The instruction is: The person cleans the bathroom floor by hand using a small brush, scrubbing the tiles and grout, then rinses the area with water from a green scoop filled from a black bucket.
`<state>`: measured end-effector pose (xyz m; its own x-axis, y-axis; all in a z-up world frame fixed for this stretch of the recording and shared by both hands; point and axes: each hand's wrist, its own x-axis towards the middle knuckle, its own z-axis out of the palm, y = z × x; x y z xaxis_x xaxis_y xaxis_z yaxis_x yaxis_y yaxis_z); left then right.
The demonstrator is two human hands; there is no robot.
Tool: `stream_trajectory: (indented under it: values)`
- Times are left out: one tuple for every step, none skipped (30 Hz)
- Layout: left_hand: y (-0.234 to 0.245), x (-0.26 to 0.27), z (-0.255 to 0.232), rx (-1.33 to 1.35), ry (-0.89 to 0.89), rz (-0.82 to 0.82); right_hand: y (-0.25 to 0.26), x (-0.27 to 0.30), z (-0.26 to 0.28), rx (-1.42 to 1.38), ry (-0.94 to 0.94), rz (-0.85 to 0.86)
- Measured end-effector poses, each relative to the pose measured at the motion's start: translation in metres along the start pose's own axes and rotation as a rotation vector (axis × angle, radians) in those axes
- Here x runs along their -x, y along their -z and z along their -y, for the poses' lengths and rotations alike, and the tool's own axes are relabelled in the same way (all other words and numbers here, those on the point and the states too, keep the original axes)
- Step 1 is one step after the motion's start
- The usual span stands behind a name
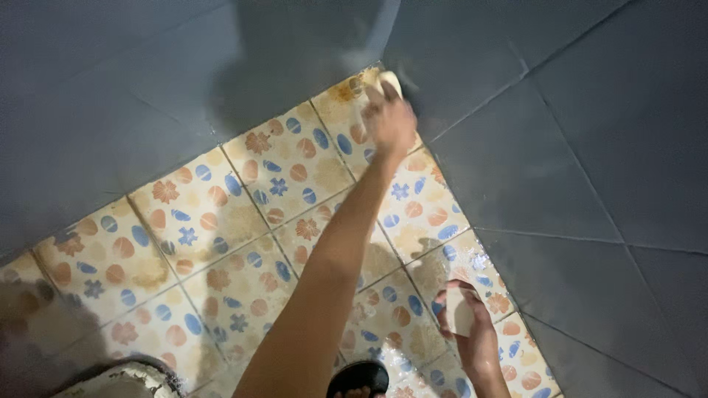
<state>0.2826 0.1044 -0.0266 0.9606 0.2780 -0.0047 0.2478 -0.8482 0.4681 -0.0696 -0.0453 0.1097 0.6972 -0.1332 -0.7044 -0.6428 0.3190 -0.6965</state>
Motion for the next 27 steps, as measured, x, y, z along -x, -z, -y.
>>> stream_trajectory:
  values:
    - [-0.003, -0.019, -0.002, 0.0, 0.006, 0.005, 0.005, 0.0, 0.0, 0.004, -0.006, -0.001]
    - [-0.006, -0.029, -0.003, -0.07, -0.006, -0.258, 0.009, 0.0, -0.001, 0.018, -0.012, -0.017]
    - [-0.007, -0.031, -0.004, -0.139, -0.02, -0.521, 0.013, 0.0, -0.004, 0.029, -0.016, -0.034]
    - [-0.008, -0.019, -0.007, -0.14, -0.02, -0.517, 0.018, 0.002, -0.006, 0.028, -0.02, -0.036]
    - [-0.007, 0.007, -0.009, -0.107, -0.007, -0.273, 0.02, 0.002, -0.006, -0.018, -0.01, -0.035]
    - [-0.004, 0.042, -0.009, -0.071, 0.01, -0.03, 0.022, 0.002, -0.005, -0.064, -0.001, -0.034]
    - [-0.001, 0.082, -0.015, -0.042, -0.068, -0.199, 0.021, 0.001, -0.006, -0.065, -0.003, -0.028]
    - [0.003, 0.129, -0.021, 0.001, -0.1, -0.095, 0.019, -0.002, -0.007, -0.079, 0.024, -0.013]
    - [0.009, 0.169, -0.024, -0.009, -0.173, 0.003, 0.018, -0.002, -0.006, -0.094, 0.056, -0.004]
    - [0.014, 0.195, -0.028, 0.064, -0.194, 0.159, 0.016, -0.001, -0.005, -0.094, 0.058, -0.003]
    - [0.014, 0.202, -0.031, 0.135, -0.22, 0.31, 0.012, -0.002, -0.004, -0.076, 0.028, -0.02]
    - [0.011, 0.191, -0.031, 0.135, -0.223, 0.305, 0.009, -0.004, -0.003, -0.058, -0.002, -0.036]
    - [0.007, 0.173, -0.032, 0.07, -0.174, 0.03, 0.008, -0.002, -0.001, -0.058, -0.005, -0.039]
    - [0.001, 0.151, -0.033, 0.005, -0.126, -0.246, 0.007, -0.001, 0.0, -0.045, 0.003, -0.046]
    - [-0.003, 0.122, -0.027, 0.075, -0.057, -0.127, 0.008, 0.0, 0.0, -0.03, 0.013, -0.051]
    - [-0.007, 0.086, -0.018, 0.144, 0.012, -0.008, 0.01, 0.002, 0.001, -0.028, 0.01, -0.052]
    - [-0.01, 0.053, -0.015, 0.057, 0.005, -0.215, 0.011, 0.004, 0.001, -0.045, 0.009, -0.041]
    - [-0.009, 0.008, -0.008, -0.177, -0.053, -0.129, 0.013, 0.006, 0.001, -0.063, 0.007, -0.03]
    - [-0.008, -0.013, -0.003, -0.411, -0.111, -0.036, 0.015, 0.008, -0.001, -0.061, 0.002, -0.034]
    - [-0.01, -0.01, -0.001, -0.411, -0.11, -0.03, 0.017, 0.009, -0.002, -0.051, -0.015, -0.062]
    - [-0.008, -0.013, -0.003, -0.238, -0.048, -0.218, 0.017, 0.007, -0.002, -0.044, -0.025, -0.086]
    - [-0.002, -0.016, -0.007, -0.062, 0.015, -0.401, 0.017, 0.006, -0.002, -0.044, -0.023, -0.086]
    - [0.002, 0.0, -0.012, 0.001, 0.026, -0.257, 0.018, 0.006, -0.003, -0.02, -0.037, -0.101]
    - [0.005, 0.037, -0.015, 0.064, 0.036, -0.112, 0.019, 0.006, -0.003, 0.003, -0.051, -0.116]
    - [0.007, 0.072, -0.021, -0.008, -0.015, -0.167, 0.017, 0.003, -0.005, 0.002, -0.051, -0.116]
    - [0.011, 0.105, -0.026, -0.079, -0.067, -0.222, 0.014, -0.001, -0.006, -0.03, 0.003, -0.073]
    - [0.016, 0.138, -0.023, 0.087, -0.087, 0.098, 0.012, -0.001, -0.008, -0.06, 0.049, -0.032]
